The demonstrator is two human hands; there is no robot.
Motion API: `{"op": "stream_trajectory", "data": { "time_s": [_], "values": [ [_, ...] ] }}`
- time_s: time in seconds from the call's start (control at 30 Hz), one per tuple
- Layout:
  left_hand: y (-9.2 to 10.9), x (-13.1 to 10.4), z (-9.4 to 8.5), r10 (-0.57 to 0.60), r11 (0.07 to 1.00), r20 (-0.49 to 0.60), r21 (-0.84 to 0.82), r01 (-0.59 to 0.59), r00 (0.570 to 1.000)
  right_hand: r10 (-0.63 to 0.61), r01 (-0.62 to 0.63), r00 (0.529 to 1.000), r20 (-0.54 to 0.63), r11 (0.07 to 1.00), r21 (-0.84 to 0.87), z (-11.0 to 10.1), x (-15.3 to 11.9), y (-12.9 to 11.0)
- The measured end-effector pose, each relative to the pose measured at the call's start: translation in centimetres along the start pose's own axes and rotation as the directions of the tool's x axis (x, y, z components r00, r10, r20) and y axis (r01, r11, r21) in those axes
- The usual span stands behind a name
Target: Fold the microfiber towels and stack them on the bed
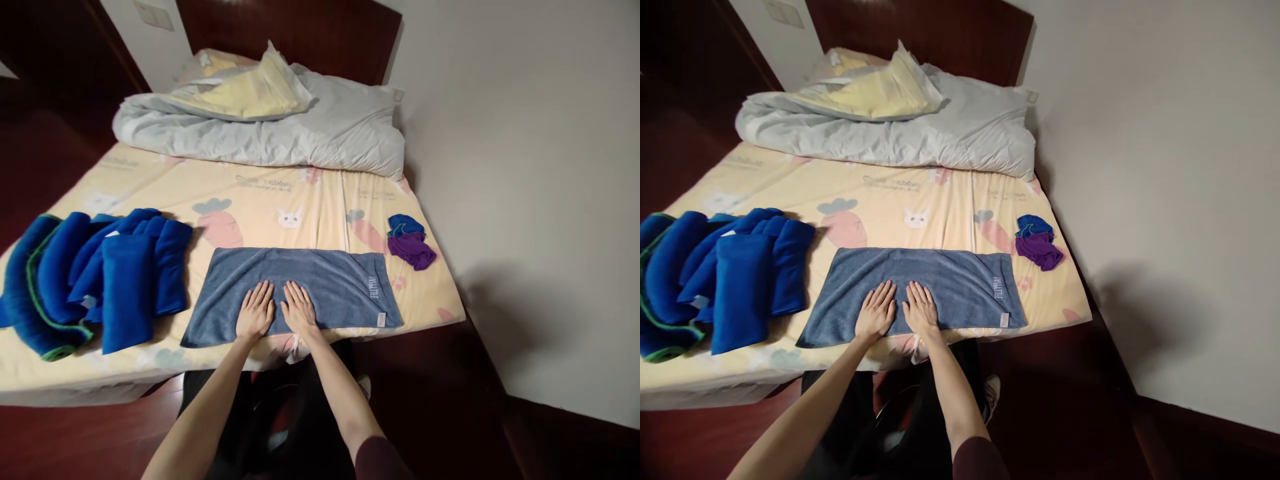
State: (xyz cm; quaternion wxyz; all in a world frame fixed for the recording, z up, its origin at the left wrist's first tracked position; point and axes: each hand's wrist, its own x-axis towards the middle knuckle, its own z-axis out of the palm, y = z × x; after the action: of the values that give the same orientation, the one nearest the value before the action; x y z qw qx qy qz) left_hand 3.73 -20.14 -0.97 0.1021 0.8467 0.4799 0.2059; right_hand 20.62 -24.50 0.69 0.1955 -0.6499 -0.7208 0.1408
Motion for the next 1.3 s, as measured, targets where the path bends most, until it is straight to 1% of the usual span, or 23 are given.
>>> {"op": "stream_trajectory", "data": {
  "time_s": [0.13,0.23,0.33,0.53,0.67,0.77,0.9,1.0,1.07,1.13,1.2,1.27,1.3],
  "values": [
    [0.0,0.0,-0.2,0.0,1.0,0.003,-0.031,0.001,1.0,0.05,-0.05,0.999,0.015,0.998,-0.033,-2.8,-1.5,3.5],
    [0.0,0.1,-0.2,-0.007,0.998,0.0,-0.055,0.007,1.0,0.102,-0.1,0.995,0.017,0.992,-0.072,-4.8,-2.8,6.7],
    [0.0,0.1,-0.3,-0.007,0.999,-0.003,-0.052,0.007,1.0,0.169,-0.169,0.986,-0.011,0.979,-0.117,-6.8,-4.3,10.3],
    [0.1,0.0,-0.4,-0.005,0.999,0.004,-0.032,0.005,1.0,0.308,-0.321,0.947,-0.095,0.926,-0.2,-10.7,-8.1,17.5],
    [-0.1,-0.1,-0.2,0.004,1.0,-0.008,-0.017,-0.004,1.0,0.401,-0.43,0.903,-0.156,0.862,-0.27,-12.6,-9.9,21.0],
    [-0.4,0.0,0.0,0.01,1.0,-0.009,-0.011,-0.01,1.0,0.409,-0.436,0.9,-0.153,0.847,-0.304,-13.3,-10.5,22.3],
    [0.0,0.0,-0.1,-0.009,1.0,0.002,-0.008,0.009,1.0,0.421,-0.444,0.896,-0.143,0.847,-0.292,-13.4,-10.8,22.6],
    [0.4,0.1,-0.5,-0.024,1.0,0.047,0.004,0.024,0.999,0.427,-0.45,0.893,-0.144,0.845,-0.289,-13.0,-11.0,22.8],
    [0.0,0.2,-0.8,-0.01,1.0,0.085,0.018,0.008,0.996,0.414,-0.448,0.894,-0.173,0.843,-0.296,-12.6,-11.0,23.3],
    [-1.5,0.3,-1.3,-0.033,0.998,0.088,0.049,0.029,0.996,0.373,-0.421,0.905,-0.206,0.855,-0.304,-12.2,-11.0,23.9],
    [-3.9,0.1,-2.1,-0.152,0.984,0.023,0.097,0.149,0.988,0.326,-0.387,0.917,-0.23,0.868,-0.31,-11.9,-10.9,24.4],
    [-6.9,-0.5,-3.1,-0.283,0.949,-0.055,0.129,0.287,0.958,0.301,-0.369,0.922,-0.243,0.873,-0.318,-11.7,-10.9,24.5],
    [-8.3,-0.8,-3.5,-0.313,0.938,-0.068,0.134,0.319,0.947,0.297,-0.367,0.923,-0.246,0.872,-0.323,-11.7,-10.9,24.6]
  ]
}}
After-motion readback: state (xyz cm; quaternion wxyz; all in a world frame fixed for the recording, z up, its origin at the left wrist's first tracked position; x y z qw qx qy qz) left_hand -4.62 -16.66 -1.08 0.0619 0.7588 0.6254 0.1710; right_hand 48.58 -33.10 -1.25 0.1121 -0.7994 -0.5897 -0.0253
